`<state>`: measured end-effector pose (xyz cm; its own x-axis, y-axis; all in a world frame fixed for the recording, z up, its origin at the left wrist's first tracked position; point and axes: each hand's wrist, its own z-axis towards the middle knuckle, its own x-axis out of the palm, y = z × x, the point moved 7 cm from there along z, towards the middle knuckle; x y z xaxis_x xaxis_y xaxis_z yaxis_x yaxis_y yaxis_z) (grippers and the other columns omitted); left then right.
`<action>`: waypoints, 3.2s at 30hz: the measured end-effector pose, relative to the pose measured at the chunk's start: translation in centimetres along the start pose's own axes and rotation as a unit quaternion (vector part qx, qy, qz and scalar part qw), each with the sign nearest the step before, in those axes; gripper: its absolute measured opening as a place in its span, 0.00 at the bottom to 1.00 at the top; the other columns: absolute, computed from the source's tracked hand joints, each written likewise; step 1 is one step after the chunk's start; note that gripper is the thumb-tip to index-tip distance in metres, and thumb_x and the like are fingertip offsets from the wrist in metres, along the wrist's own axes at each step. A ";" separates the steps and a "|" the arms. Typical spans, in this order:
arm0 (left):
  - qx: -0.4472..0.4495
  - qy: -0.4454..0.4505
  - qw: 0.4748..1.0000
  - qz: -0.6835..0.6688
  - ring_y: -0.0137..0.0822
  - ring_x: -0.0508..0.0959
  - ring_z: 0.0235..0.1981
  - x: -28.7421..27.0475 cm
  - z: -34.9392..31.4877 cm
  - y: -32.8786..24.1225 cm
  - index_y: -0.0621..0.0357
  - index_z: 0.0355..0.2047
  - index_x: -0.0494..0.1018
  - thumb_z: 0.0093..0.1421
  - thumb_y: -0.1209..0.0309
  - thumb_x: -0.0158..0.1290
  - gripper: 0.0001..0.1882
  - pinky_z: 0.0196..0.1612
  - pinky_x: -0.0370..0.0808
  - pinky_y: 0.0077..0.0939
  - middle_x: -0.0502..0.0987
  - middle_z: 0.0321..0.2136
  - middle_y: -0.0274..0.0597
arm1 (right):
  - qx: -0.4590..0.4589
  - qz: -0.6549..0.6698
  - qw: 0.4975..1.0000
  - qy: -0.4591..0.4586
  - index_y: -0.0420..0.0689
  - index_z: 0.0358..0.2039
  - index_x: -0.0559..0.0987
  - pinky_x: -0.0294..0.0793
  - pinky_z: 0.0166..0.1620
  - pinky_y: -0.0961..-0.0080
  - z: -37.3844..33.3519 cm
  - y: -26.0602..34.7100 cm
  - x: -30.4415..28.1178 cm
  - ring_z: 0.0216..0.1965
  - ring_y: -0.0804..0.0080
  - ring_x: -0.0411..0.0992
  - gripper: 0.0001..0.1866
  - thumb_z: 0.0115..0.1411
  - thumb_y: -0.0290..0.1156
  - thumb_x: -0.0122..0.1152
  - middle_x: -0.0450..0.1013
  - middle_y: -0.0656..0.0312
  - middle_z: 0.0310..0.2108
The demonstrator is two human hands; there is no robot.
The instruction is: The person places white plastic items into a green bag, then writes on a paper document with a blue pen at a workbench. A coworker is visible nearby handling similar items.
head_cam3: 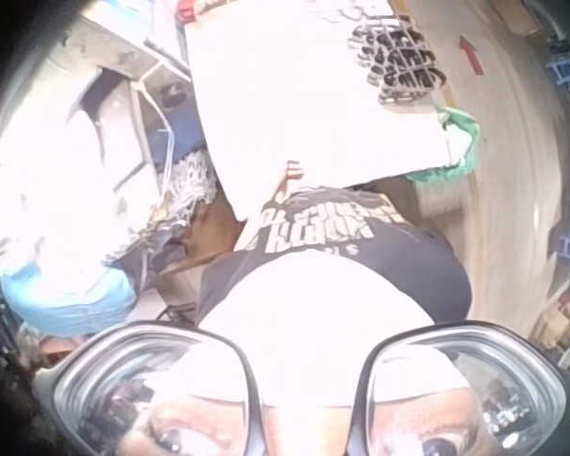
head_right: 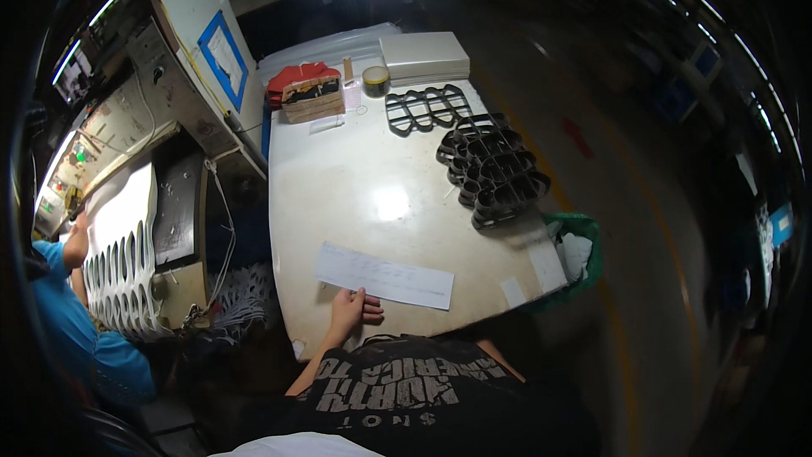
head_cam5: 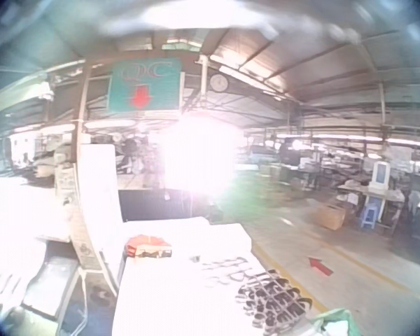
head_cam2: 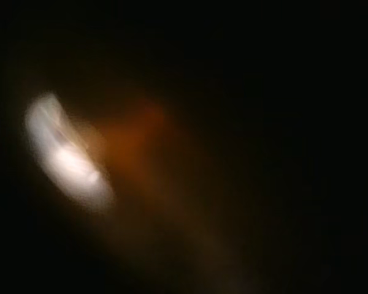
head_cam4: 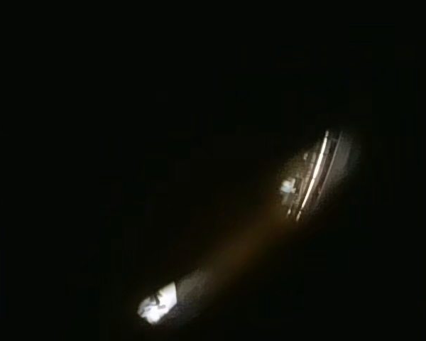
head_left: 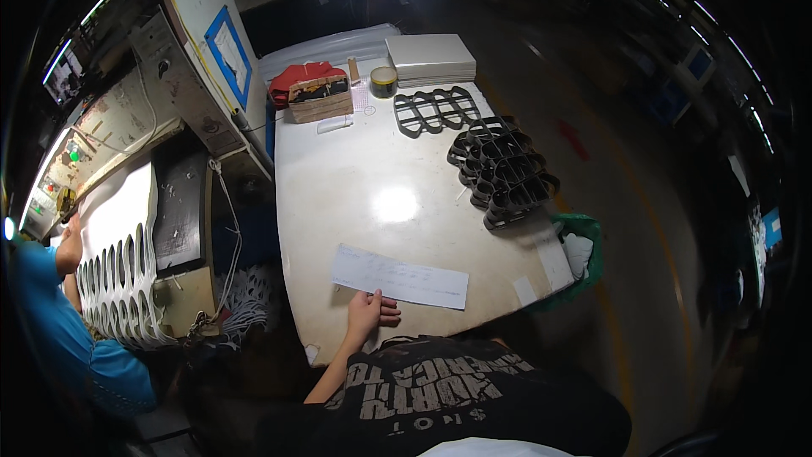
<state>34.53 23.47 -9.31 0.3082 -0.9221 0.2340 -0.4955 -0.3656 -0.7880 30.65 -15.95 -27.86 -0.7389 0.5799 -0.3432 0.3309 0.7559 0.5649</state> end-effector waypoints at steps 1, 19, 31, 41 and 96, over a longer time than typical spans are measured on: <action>0.003 0.003 1.000 -0.003 0.53 0.88 0.32 0.2 0.2 0.1 0.75 0.48 0.60 0.80 0.66 0.43 0.17 0.30 0.90 0.44 0.81 0.37 0.62 | 0.004 -0.009 1.000 -0.003 0.39 0.62 0.75 0.74 0.58 0.66 -0.1 -0.2 -0.3 0.55 0.65 0.74 0.26 0.67 0.38 0.64 0.75 0.60 0.57; 0.011 -0.018 1.000 -0.013 0.49 0.88 0.28 0.3 -0.4 -0.3 0.74 0.47 0.61 0.80 0.66 0.43 0.17 0.28 0.89 0.39 0.81 0.35 0.60 | 0.026 -0.065 0.997 -0.034 0.37 0.57 0.78 0.76 0.54 0.64 0.2 -0.5 -2.1 0.51 0.59 0.76 0.24 0.66 0.38 0.65 0.77 0.54 0.52; 0.029 -0.020 0.999 -0.027 0.49 0.87 0.27 0.1 -0.5 -0.3 0.73 0.49 0.61 0.80 0.65 0.43 0.17 0.27 0.89 0.39 0.80 0.34 0.59 | 0.031 -0.075 0.996 -0.047 0.35 0.53 0.79 0.77 0.52 0.62 0.1 -1.1 -2.4 0.49 0.56 0.78 0.22 0.64 0.37 0.66 0.79 0.51 0.49; 0.030 -0.025 0.999 -0.021 0.48 0.87 0.27 0.0 -0.4 -0.1 0.72 0.50 0.61 0.80 0.65 0.43 0.16 0.26 0.88 0.40 0.79 0.33 0.58 | 0.037 -0.081 0.994 -0.059 0.34 0.50 0.81 0.78 0.50 0.61 -0.1 -1.6 -2.7 0.47 0.52 0.79 0.21 0.63 0.37 0.66 0.80 0.47 0.47; 0.046 0.273 0.961 0.002 0.33 0.82 0.48 11.1 -6.5 -6.3 0.68 0.59 0.72 0.75 0.69 0.55 0.18 0.54 0.81 0.29 0.81 0.49 0.46 | -0.283 0.006 0.959 -0.031 0.39 0.36 0.80 0.74 0.38 0.70 -16.4 31.8 -15.7 0.32 0.70 0.74 0.10 0.59 0.32 0.66 0.78 0.57 0.30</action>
<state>35.82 14.67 1.93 -0.1785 -0.8613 0.4758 -0.4144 -0.3728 -0.8303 43.11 -6.02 7.78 -0.6949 0.6180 -0.3676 -0.0444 0.4734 0.8797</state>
